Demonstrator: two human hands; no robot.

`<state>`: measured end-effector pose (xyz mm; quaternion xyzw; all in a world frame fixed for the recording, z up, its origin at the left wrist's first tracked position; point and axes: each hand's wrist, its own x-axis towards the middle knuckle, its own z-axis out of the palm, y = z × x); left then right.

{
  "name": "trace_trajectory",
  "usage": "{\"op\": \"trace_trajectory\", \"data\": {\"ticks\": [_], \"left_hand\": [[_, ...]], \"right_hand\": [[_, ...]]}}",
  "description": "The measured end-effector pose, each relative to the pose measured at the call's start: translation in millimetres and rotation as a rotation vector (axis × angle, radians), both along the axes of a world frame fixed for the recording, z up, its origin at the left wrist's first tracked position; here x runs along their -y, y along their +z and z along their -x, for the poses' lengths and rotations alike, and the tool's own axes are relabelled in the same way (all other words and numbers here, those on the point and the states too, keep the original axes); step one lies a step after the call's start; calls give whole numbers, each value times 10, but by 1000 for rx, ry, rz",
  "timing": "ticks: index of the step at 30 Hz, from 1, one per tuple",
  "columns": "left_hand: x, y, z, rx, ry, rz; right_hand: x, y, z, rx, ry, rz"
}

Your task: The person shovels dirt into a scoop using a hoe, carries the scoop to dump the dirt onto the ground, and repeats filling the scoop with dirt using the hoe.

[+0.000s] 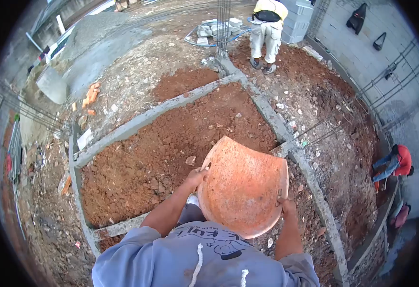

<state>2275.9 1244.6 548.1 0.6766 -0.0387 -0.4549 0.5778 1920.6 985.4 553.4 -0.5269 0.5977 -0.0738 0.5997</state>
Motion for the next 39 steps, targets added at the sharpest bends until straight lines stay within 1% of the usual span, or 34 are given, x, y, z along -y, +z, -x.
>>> {"op": "trace_trajectory", "data": {"ticks": [1,2,3,5,6,7,8,10,11,13,14,15,16,17,18,19,20,21,22,23,24,26,27,29,30,31,33,34,35,36,37,38,39], "left_hand": [[197,25,216,16,-39,58],[351,75,401,24,-69,115],[536,47,576,50,-135,60],[877,107,1041,170,-230,74],[1004,119,1275,222,-281,76],[1126,91,1467,149,-399,48],[1254,17,1704,150,-403,104],[1512,-35,2150,135,-417,233],[1596,116,2380,207,-408,253],[1830,304,2649,202,-548,192],[1942,351,2774,197,-642,153],[2091,265,2896,156,-683,169],[2209,234,3003,107,-727,179],[2274,235,3108,139,-802,153],[2334,274,3282,175,-868,134],[2276,518,3571,219,-889,172],[2221,726,3810,261,-899,211],[2261,667,3931,208,-950,220],[2318,693,4087,147,-1068,189],[2333,985,4224,84,-1181,155],[2362,1274,4364,20,-1284,115],[2567,1729,4700,-142,-1604,311],[2707,1967,4873,-228,-1755,413],[3058,2480,5282,-373,-2074,860],[3245,2695,5545,-499,-2201,1024],[3376,2912,5778,-643,-2314,1168],[3592,3347,6318,-688,-2454,1555],[3620,3455,6563,-864,-2429,1603],[3592,3521,6747,-1053,-2399,1602],[3670,3594,6879,-1127,-2436,1628],[3750,3668,7014,-1202,-2474,1650],[3882,3754,7189,-1162,-2555,1723],[4031,3777,7291,-1032,-2548,1804]], "right_hand": [[-84,103,285,38,-80,13],[-101,59,557,48,-169,65],[-109,-15,842,58,-254,115],[-119,-70,1345,64,-407,245],[-129,-50,1613,82,-452,268],[-145,10,1889,90,-497,287],[-163,57,2162,96,-544,308],[-263,228,2675,44,-592,310],[-350,411,2894,11,-619,309],[-633,770,3101,126,-752,346],[-755,931,3159,93,-772,312],[-864,943,3357,61,-803,273],[-881,561,3642,8,-864,317],[-1022,862,3626,-75,-933,306],[-1071,717,3812,-68,-985,315],[-1148,547,4002,-59,-1027,325],[-1291,585,4125,-86,-1102,299],[-1391,666,4226,-108,-1171,280],[-1445,621,4365,-122,-1237,274],[-1530,634,4540,-59,-1283,210],[-1617,653,4679,-89,-1322,199],[-1713,681,4950,-152,-1377,189],[-1775,141,5335,-281,-1401,171],[-1720,282,5525,-518,-1445,5],[-1667,441,5582,-631,-1461,-91],[-1606,621,5606,-670,-1498,-150],[-1624,440,5827,-802,-1592,-189],[-1648,383,5977,-871,-1625,-215],[-1685,406,6073,-827,-1693,-217],[-1709,395,6146,-832,-1757,-211],[-1725,365,6257,-775,-1827,-194],[-1803,325,6275,-726,-1887,-182],[-1853,256,6232,-677,-1949,-155]]}}
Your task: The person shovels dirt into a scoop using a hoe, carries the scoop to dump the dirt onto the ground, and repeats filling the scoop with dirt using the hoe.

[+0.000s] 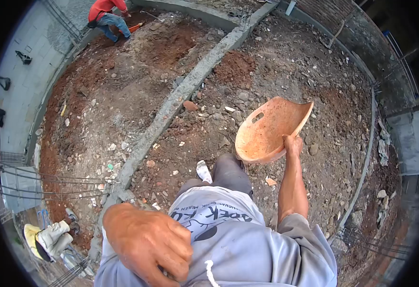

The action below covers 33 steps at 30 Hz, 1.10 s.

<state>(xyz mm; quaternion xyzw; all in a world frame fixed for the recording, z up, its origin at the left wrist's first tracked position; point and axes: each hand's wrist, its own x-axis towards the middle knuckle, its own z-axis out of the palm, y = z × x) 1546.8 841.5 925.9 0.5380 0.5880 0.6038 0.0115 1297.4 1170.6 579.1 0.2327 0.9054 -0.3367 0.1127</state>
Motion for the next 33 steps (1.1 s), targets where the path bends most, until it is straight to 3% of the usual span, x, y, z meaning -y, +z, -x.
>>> {"op": "trace_trajectory", "data": {"ticks": [3,5,7,9,11,12,13,14,15,16,17,18,20,23,25,26,27,28,29,31,33], "left_hand": [[413,-28,67,-100,389,64],[117,-308,122,-293,1476,-550],[871,241,65,12,796,3],[587,52,325,-223,1306,-262],[497,130,369,-34,2001,789],[497,316,650,341,2213,1262],[491,513,913,783,2104,1900],[637,541,1097,869,2099,1976],[830,524,1299,487,2024,1169],[1028,482,1472,103,1769,417],[1189,453,1549,-264,1365,-235],[1326,388,1519,-344,1314,-143],[1548,358,1569,-384,1275,-137],[1813,307,1729,-393,1282,-153],[1998,101,2021,-277,1183,-283],[2051,-39,2210,-103,1047,-475],[2160,-147,2308,60,980,-542],[2225,-279,2459,240,899,-676],[2309,-470,2603,381,798,-688],[2491,-552,2740,371,822,-490],[2667,-604,2833,339,649,-425]], "right_hand": [[199,-265,183,-77,-132,135],[369,-411,328,66,-130,140],[680,-451,508,148,-125,149],[898,-895,817,127,-83,99],[1274,-968,1082,138,44,-85],[1354,-1102,1317,93,19,13],[1473,-1303,1468,85,21,120],[1637,-1137,1625,190,72,156],[1932,-658,1640,218,65,198],[2098,-518,1767,223,162,135],[2057,-1009,2043,201,193,110],[2107,-1285,2279,157,274,30],[2621,-731,2435,243,380,79],[3158,-795,2808,160,515,121],[3611,-465,2859,261,671,45],[3729,-854,3042,217,740,16],[4077,-430,2907,190,816,-90],[4115,-1120,3143,166,841,135],[4217,-1185,3232,182,854,131],[4710,-1074,3292,191,874,95],[5170,-1035,3397,188,884,79]]}}
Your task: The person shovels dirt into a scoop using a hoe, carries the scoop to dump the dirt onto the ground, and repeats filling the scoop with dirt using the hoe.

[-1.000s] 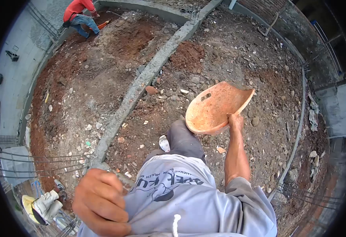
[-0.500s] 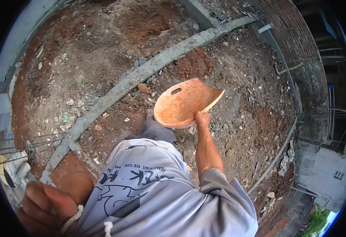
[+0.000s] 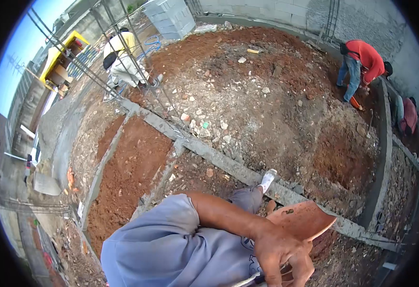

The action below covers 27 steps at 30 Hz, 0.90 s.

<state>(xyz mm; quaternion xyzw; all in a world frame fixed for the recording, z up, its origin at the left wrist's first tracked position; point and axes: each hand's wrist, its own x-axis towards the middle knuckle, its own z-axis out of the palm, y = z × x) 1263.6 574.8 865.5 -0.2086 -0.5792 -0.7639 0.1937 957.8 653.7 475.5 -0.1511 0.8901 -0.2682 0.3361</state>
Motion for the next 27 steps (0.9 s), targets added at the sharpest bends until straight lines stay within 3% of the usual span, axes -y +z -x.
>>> {"op": "trace_trajectory", "data": {"ticks": [3,10,12,14,16,17,20,24,27], "left_hand": [[452,77,94,-151,-88,72],[1689,559,371,-529,80,159],[1930,550,406,-516,201,151],[2070,604,265,-270,354,70],[2263,807,165,4,291,-389],[2318,867,217,80,237,-502],[2321,855,430,7,33,-634],[2388,955,678,-169,-212,-662],[2490,956,917,-182,-317,-713]], "right_hand": [[737,101,136,-16,17,1],[2160,579,521,-33,21,57],[2343,652,692,-39,28,96],[2387,749,792,-45,18,139],[2358,872,793,-50,-12,162],[2382,895,793,-39,-30,186],[2580,1279,528,49,-74,178],[2910,872,752,-74,-70,13],[2952,641,832,40,2,18]]}}
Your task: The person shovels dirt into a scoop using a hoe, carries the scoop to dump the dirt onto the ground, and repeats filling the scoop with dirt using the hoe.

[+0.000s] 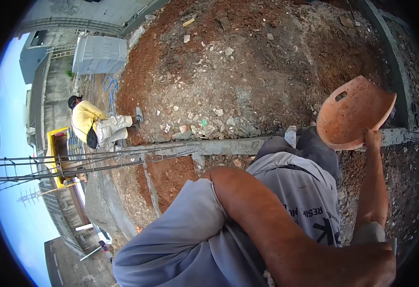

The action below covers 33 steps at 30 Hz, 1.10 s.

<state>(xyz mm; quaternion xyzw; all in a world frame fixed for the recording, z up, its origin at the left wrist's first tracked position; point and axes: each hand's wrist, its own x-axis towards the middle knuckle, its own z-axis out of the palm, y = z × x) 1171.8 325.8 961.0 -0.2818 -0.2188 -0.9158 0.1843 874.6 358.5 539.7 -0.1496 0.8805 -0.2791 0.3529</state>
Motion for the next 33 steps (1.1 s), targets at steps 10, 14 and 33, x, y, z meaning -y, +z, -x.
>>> {"op": "trace_trajectory", "data": {"ticks": [10,14,33], "left_hand": [[502,52,541,-47,-115,-43],[392,-6,1042,-500,-33,-274],[5080,-801,120,248,5,947]], "right_hand": [[198,-206,228,-13,-109,11],[13,-99,301,106,-220,9],[2164,180,-967,160,-1025,153]]}}
